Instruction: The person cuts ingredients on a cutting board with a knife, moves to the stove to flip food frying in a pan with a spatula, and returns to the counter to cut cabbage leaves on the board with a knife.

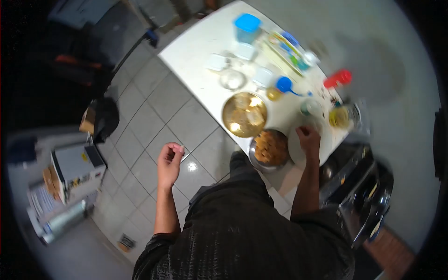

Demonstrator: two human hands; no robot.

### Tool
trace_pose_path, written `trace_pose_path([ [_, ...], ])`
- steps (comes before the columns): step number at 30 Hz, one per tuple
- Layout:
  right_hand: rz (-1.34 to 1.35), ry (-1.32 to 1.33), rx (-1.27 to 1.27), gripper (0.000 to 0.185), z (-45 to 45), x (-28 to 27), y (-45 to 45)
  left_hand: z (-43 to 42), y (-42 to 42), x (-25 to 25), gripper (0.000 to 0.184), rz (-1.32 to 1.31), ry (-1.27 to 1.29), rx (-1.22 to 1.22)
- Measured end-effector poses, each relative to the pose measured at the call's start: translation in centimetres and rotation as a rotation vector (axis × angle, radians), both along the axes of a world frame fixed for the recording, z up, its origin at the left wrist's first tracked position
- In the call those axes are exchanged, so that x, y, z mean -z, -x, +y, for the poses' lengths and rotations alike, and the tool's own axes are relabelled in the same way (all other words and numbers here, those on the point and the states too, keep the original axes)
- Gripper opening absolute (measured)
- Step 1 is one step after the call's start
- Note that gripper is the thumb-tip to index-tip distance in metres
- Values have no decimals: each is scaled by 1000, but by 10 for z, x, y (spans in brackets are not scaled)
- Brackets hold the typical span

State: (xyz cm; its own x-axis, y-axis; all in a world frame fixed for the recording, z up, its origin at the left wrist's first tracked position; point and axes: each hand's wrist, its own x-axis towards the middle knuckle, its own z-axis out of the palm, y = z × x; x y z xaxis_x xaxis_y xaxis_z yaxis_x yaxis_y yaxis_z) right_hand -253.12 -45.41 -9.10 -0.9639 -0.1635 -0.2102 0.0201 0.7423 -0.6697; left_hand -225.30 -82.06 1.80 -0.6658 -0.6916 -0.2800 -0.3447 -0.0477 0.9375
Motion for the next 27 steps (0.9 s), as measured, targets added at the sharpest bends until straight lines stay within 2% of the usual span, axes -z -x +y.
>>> trace_pose_path([
  [2,12,113,-195,25,-26,6,-11,-10,-46,3,7,39,-3,-111],
  [5,-146,148,-366,19,-98,-13,-44,-17,-133,2,11,31,11,-236],
  [10,-298,90,-766,22,-231,-43,-144,1,-307,-2,11,184,30,-618],
  [12,-331,77,-952,23,-280,-48,-209,18,-381,0,14,192,-13,-745],
  [14,-269,304,-1076,26,-328,-48,-282,38,-453,3,15,220,32,-883],
  [16,-345,367,-1246,28,-370,-63,-364,59,-514,-3,21,208,32,-1014],
  [18,-344,418,-1274,29,-401,-79,-448,80,-568,-4,26,227,132,-1220],
  [20,-394,315,-1430,30,-425,-85,-514,113,-617,-11,24,30,145,-1266],
  [22,-372,30,-1542,31,-453,-95,-597,126,-681,-19,26,-88,128,-1360],
  [26,-458,66,-1727,34,-480,-67,-721,163,-767,-2,19,-20,78,-1595],
  [27,-514,201,-1770,35,-484,-53,-751,168,-784,3,17,-4,78,-1669],
])
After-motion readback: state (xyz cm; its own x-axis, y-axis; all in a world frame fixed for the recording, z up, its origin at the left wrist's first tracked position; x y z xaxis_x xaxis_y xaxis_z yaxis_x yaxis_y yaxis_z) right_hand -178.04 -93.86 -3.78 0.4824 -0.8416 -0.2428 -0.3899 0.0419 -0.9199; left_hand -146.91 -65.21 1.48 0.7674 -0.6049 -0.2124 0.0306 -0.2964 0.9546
